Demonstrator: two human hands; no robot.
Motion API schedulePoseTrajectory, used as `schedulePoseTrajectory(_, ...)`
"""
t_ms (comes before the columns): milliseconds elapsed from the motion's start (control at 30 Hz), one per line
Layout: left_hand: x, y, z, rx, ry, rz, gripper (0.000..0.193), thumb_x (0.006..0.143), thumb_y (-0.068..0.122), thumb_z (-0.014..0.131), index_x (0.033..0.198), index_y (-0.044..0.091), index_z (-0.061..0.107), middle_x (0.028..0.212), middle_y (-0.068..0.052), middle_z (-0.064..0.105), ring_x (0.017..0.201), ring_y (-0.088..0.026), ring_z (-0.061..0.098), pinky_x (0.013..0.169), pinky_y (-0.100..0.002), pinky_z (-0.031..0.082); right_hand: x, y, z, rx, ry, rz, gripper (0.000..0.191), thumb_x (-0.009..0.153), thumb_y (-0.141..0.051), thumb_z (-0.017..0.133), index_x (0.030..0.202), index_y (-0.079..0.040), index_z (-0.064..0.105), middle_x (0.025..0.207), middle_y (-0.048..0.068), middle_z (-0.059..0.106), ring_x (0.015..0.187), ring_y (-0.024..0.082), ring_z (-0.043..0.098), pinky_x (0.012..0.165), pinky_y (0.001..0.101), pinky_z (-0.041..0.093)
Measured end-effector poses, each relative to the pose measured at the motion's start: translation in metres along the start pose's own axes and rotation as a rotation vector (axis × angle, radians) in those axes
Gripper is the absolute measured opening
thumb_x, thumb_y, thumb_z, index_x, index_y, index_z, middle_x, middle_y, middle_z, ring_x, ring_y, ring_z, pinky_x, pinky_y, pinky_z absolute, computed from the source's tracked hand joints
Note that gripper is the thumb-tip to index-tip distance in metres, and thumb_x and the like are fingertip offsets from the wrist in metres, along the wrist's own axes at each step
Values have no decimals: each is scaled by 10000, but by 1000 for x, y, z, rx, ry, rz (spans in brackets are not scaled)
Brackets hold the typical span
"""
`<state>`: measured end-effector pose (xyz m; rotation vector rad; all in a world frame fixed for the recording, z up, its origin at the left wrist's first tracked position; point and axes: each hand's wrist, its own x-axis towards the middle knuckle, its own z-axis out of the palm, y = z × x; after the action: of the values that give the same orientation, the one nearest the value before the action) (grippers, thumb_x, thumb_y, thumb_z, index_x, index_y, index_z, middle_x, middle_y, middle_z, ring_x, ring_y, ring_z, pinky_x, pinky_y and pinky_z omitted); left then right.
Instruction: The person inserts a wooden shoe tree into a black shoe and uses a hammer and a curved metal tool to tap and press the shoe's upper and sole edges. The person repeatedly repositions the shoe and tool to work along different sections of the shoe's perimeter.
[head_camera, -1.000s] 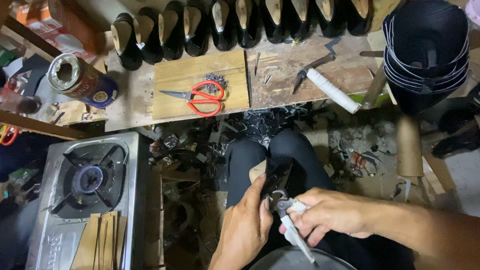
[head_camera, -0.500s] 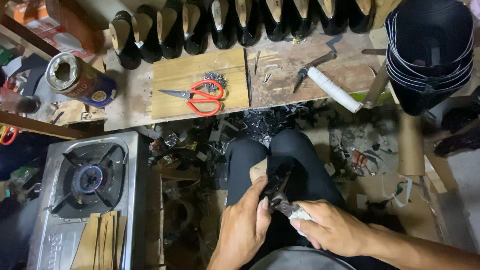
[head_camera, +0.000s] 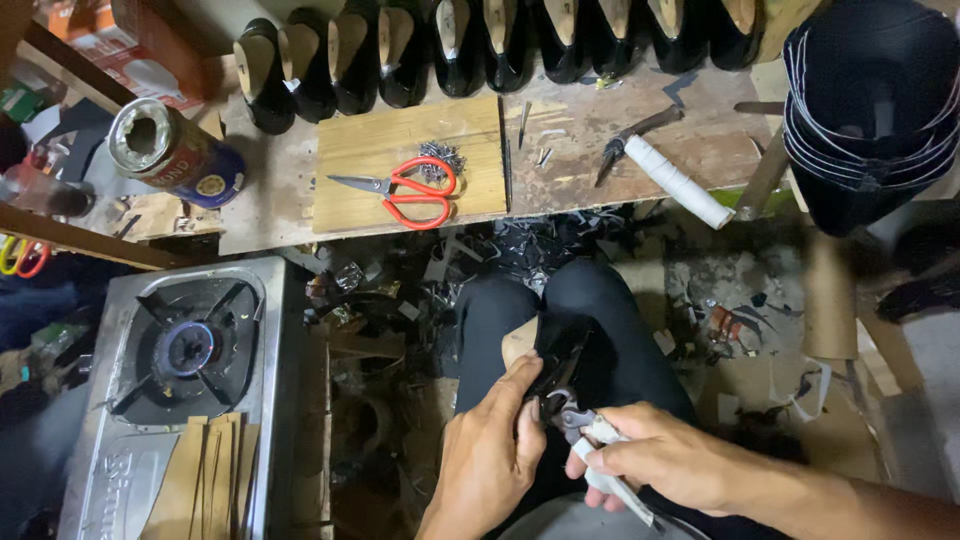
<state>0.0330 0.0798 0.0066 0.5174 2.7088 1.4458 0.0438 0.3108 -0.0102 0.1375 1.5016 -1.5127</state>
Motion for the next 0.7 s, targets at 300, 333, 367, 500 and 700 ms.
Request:
schedulePoseTrajectory(300, 1, -4, 0, 31, -60, 11, 454, 909, 104, 584, 1358, 34, 561, 1363, -192, 661, 1013, -431, 702, 801, -469, 580, -5, -8, 8, -237, 102, 52, 252, 948, -335, 565, 960, -92, 634, 630, 36, 647, 528, 138, 637, 509, 307, 520)
schedulePoseTrajectory(333, 2, -3, -1, 21, -49, 31, 456, 909, 102, 578, 1360, 34, 559, 1356, -196, 665, 1024, -433, 702, 807, -469, 579, -3, -5, 12, -268, 183, 122, 257, 950, -368, 567, 944, -114, 613, 577, 28, 602, 463, 144, 588, 462, 316, 495)
schedulePoseTrajectory(367, 3, -1, -1, 12, -38, 1, 440, 922, 115, 578, 1356, 41, 570, 1323, -194, 682, 1017, -432, 704, 815, -470, 575, -1, 0, 16, -280, 197, 25, 274, 960, -367, 552, 911, -102, 600, 563, 25, 598, 455, 132, 585, 452, 305, 494)
schedulePoseTrajectory(500, 11, 6, -10, 17, -91, -228, 407, 964, 226, 605, 1350, 97, 617, 1168, -191, 730, 1004, -421, 700, 832, -469, 561, 14, 16, 24, -297, 243, -208, 328, 975, -361, 537, 835, -67, 581, 533, 29, 585, 435, 116, 586, 427, 296, 490)
schedulePoseTrajectory(700, 18, 4, -20, -39, -106, -214, 380, 976, 235, 594, 1323, 87, 637, 1169, -195, 734, 1022, -408, 718, 856, -443, 565, 20, 9, 16, -352, 200, -135, 324, 984, -344, 523, 843, -60, 589, 577, 40, 617, 476, 134, 635, 462, 317, 530)
